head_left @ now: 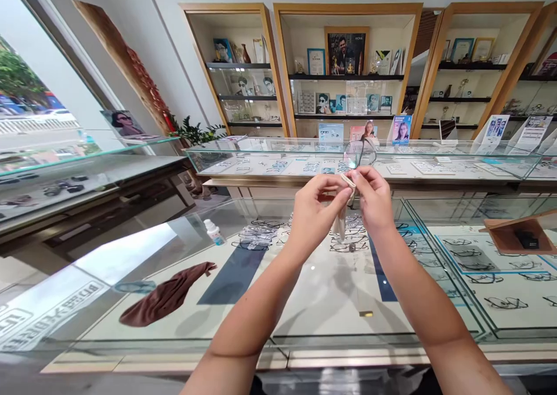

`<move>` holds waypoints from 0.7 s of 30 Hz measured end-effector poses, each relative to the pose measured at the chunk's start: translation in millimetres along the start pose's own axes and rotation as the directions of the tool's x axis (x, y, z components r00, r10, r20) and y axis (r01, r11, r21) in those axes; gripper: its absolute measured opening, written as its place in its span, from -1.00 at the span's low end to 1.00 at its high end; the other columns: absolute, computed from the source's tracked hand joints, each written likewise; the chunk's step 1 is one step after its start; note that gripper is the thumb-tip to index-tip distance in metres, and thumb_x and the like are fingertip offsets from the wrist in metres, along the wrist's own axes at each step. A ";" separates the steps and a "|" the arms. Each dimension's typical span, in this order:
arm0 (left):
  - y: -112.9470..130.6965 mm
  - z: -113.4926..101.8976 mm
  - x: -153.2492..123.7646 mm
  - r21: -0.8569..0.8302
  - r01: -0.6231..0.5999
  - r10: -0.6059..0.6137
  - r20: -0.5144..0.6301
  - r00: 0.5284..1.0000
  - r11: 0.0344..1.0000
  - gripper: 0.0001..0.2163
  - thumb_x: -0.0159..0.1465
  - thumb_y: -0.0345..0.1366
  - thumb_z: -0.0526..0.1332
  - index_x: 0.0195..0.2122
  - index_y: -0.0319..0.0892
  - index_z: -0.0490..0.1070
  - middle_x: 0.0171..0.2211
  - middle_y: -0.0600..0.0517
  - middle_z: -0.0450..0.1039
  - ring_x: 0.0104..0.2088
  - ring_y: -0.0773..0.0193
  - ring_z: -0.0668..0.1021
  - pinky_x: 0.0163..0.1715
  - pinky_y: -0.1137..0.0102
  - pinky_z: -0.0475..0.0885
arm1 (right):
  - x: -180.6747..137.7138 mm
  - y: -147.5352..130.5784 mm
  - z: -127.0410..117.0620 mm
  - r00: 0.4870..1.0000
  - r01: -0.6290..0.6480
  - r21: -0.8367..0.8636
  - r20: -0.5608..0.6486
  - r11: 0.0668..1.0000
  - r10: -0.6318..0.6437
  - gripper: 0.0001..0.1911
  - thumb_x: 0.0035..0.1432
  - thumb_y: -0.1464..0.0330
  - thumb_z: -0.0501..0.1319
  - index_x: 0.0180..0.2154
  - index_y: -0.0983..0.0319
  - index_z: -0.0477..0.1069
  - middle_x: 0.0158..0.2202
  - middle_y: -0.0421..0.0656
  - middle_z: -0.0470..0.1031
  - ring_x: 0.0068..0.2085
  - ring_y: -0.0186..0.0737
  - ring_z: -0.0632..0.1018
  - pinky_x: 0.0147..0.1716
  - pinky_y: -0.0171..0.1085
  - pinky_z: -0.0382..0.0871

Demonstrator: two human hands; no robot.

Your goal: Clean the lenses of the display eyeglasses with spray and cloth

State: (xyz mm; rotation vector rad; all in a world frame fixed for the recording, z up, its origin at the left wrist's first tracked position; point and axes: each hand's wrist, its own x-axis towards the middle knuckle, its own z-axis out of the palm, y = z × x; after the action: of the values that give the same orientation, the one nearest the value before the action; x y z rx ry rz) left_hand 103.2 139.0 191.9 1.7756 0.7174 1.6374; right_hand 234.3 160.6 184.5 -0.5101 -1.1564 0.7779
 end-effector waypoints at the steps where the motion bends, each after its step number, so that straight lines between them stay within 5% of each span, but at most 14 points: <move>1: -1.4 -0.4 -0.5 -0.040 0.031 -0.032 -0.012 0.999 0.999 -0.78 0.22 -0.18 0.46 -0.23 -0.16 0.52 -0.16 -0.05 0.61 -0.21 0.24 0.62 -0.19 0.39 0.51 | -1.4 0.3 -0.9 1.000 -0.020 0.024 0.019 1.000 0.020 -0.69 0.09 0.06 0.47 -0.37 0.11 0.49 -0.31 -0.23 0.59 -0.23 -0.23 0.55 -0.08 -0.21 0.48; 4: -5.9 -2.0 0.8 -0.195 0.141 -0.146 -0.008 0.989 0.971 -0.58 0.07 -0.21 0.57 -0.14 -0.14 0.42 -0.16 -0.01 0.57 -0.26 0.29 0.61 -0.23 0.42 0.51 | -4.5 0.4 -3.9 0.993 -0.099 0.069 0.065 0.993 0.095 -0.65 0.08 0.03 0.47 -0.36 0.10 0.46 -0.29 -0.22 0.59 -0.21 -0.22 0.57 -0.09 -0.20 0.50; 6: -8.1 -3.8 2.8 -0.244 0.231 -0.214 0.095 0.972 0.942 -0.55 0.06 -0.15 0.58 -0.14 -0.15 0.43 -0.20 -0.01 0.57 -0.27 0.28 0.59 -0.23 0.42 0.49 | -5.3 -0.4 -5.3 0.989 -0.131 0.070 0.078 0.989 0.125 -0.63 0.05 0.01 0.48 -0.37 0.09 0.44 -0.28 -0.21 0.60 -0.19 -0.19 0.58 -0.10 -0.19 0.51; 11: -10.2 -6.1 2.9 -0.157 0.320 -0.259 0.318 0.912 0.934 -0.55 0.19 0.13 0.44 -0.39 -0.19 0.45 -0.50 0.08 0.39 -0.47 0.35 0.39 -0.45 0.42 0.28 | -5.8 -2.2 -5.0 0.989 -0.126 0.061 0.081 0.990 0.121 -0.59 0.01 0.00 0.52 -0.39 0.10 0.42 -0.26 -0.20 0.61 -0.14 -0.17 0.59 -0.08 -0.18 0.52; 18: -5.7 1.0 -3.1 -0.279 0.328 -0.240 0.306 0.921 0.903 -0.48 0.11 0.21 0.48 -0.34 -0.17 0.42 -0.54 0.12 0.33 -0.56 0.38 0.32 -0.54 0.41 0.22 | -7.4 -5.7 -1.1 0.989 -0.130 0.060 0.083 0.990 0.125 -0.65 0.04 0.06 0.51 -0.37 0.10 0.45 -0.25 -0.19 0.56 -0.05 -0.12 0.60 -0.04 -0.17 0.54; 21: -1.0 2.2 -4.9 -0.301 0.273 -0.210 0.225 0.951 0.914 -0.51 0.15 0.18 0.48 -0.25 -0.16 0.46 -0.48 0.08 0.42 -0.54 0.37 0.37 -0.53 0.42 0.27 | -4.4 -6.2 -5.4 0.988 -0.149 0.072 0.042 0.986 0.146 -0.70 0.07 0.11 0.46 -0.27 0.09 0.46 -0.26 -0.20 0.51 -0.16 -0.18 0.56 -0.21 -0.23 0.54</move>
State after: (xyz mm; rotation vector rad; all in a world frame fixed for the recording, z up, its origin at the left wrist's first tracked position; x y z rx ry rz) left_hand 104.9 135.9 187.8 1.5084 0.5180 1.3141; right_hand 240.3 153.3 184.4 -0.5244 -1.1277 0.9585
